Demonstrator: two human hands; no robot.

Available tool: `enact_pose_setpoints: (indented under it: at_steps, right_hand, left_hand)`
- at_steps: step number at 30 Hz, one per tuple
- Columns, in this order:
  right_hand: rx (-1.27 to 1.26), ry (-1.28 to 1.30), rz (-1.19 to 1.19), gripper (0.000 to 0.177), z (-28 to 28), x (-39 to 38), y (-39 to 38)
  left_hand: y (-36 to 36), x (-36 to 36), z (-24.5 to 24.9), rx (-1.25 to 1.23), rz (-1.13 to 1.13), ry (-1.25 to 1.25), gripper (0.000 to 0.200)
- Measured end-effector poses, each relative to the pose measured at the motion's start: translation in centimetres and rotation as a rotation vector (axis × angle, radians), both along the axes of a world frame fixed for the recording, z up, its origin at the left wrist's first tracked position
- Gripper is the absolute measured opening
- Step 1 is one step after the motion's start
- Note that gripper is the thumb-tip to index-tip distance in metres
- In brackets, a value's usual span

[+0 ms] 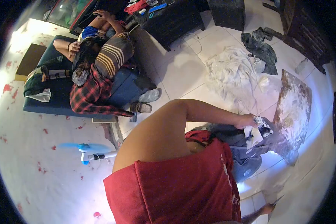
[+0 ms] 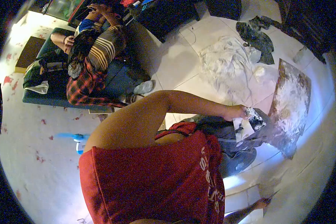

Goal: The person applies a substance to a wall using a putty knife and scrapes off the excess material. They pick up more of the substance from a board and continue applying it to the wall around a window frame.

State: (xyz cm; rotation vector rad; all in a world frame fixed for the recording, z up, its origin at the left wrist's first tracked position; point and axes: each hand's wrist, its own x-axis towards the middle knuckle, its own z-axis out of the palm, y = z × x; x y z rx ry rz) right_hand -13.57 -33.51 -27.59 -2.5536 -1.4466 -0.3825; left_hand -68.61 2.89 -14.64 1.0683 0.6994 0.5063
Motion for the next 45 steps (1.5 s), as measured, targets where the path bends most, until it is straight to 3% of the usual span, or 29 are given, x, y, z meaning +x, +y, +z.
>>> enact_pose_setpoints:
  at_steps: [3,9,12,15,18,24,26,30,31,32,33,34,35,36,37,39,40,41,42,43,45]
  right_hand:
    - [-0.221,0.165,-0.213,0.04,2.9,-2.1,1.3]
    - [0.002,0.075,-0.119,0.031,5.2,-5.1,2.4]
    - [-0.13,-0.312,0.005,0.031,-0.2,0.5,-0.3]
    - [-0.109,-0.367,0.091,0.033,-0.5,1.3,-0.5]
    - [-0.079,-0.232,0.065,0.031,2.3,-0.9,0.6]
    - [0.013,0.134,-0.179,0.029,4.2,-10.4,3.2]
    - [0.07,0.226,-0.314,0.029,4.3,-12.0,5.2]
    - [0.337,0.386,-0.556,0.028,4.0,-12.3,7.6]
    - [0.465,0.42,-0.581,0.028,4.3,-14.2,8.0]
    - [0.561,0.475,-0.611,0.029,4.8,-15.8,8.1]
    - [0.789,0.395,-0.538,0.033,8.2,-17.9,8.4]
    - [0.935,0.661,-0.654,0.033,14.0,-21.2,8.3]
    - [1.08,0.945,-0.748,0.033,19.8,-24.2,7.0]
    - [1.159,0.998,-0.751,0.034,23.0,-25.4,5.2]
    - [1.245,1.024,-0.761,0.035,24.1,-25.2,2.9]
    - [1.261,0.866,-0.794,0.037,24.2,-26.7,-0.8]
    - [1.324,0.994,-0.856,0.039,26.3,-27.0,-2.8]
    - [1.374,1.122,-0.913,0.041,28.5,-27.7,-4.4]
    - [1.425,1.079,-0.928,0.045,28.5,-27.9,-5.8]
    - [1.73,1.068,-0.809,0.047,32.2,-27.5,-6.2]
    - [2.018,1.01,-0.586,0.056,37.7,-26.4,-7.7]
  left_hand:
    - [0.0,0.7,0.0,-0.373,0.086,-0.062,0.011]
    - [0.0,0.6,0.8,-0.355,0.047,0.016,0.014]
    - [0.0,1.4,-1.5,-0.256,-0.011,-0.077,0.015]
    - [-0.8,2.4,-0.1,-0.39,0.017,-0.151,0.017]
    - [-0.4,4.0,-0.6,-0.202,-0.092,0.054,0.028]
    - [0.2,6.2,-1.9,0.165,-0.525,0.074,0.039]
    - [0.4,7.9,-2.2,0.133,-0.617,0.031,0.042]
    - [-1.5,10.1,-2.2,-0.371,-0.546,-0.177,0.049]
    - [-2.2,11.2,0.3,-0.539,-0.536,-0.203,0.051]
    - [-2.5,12.0,0.9,-0.538,-0.577,-0.201,0.047]
    - [-2.6,14.1,1.0,-0.619,-0.583,-0.144,0.041]
    - [-2.9,15.4,3.1,-0.612,-0.639,-0.069,0.037]
    - [-2.4,17.4,2.2,0.092,-1.018,-0.111,0.036]
    - [-1.9,19.4,1.1,0.844,-1.112,-0.225,0.035]
    - [-3.9,23.8,3.7,0.99,-1.213,-0.346,0.034]
    - [-8.5,29.7,11.9,0.678,-1.238,-0.267,0.038]
    - [-9.0,32.0,13.2,0.818,-1.288,-0.286,0.04]
    - [-9.5,34.3,14.0,0.959,-1.33,-0.313,0.043]
    - [-8.9,37.1,13.2,1.17,-1.361,-0.413,0.046]
    - [-8.4,39.9,12.5,1.375,-1.361,-0.53,0.05]
    - [-9.3,44.6,11.1,1.22,-1.342,-0.63,0.051]
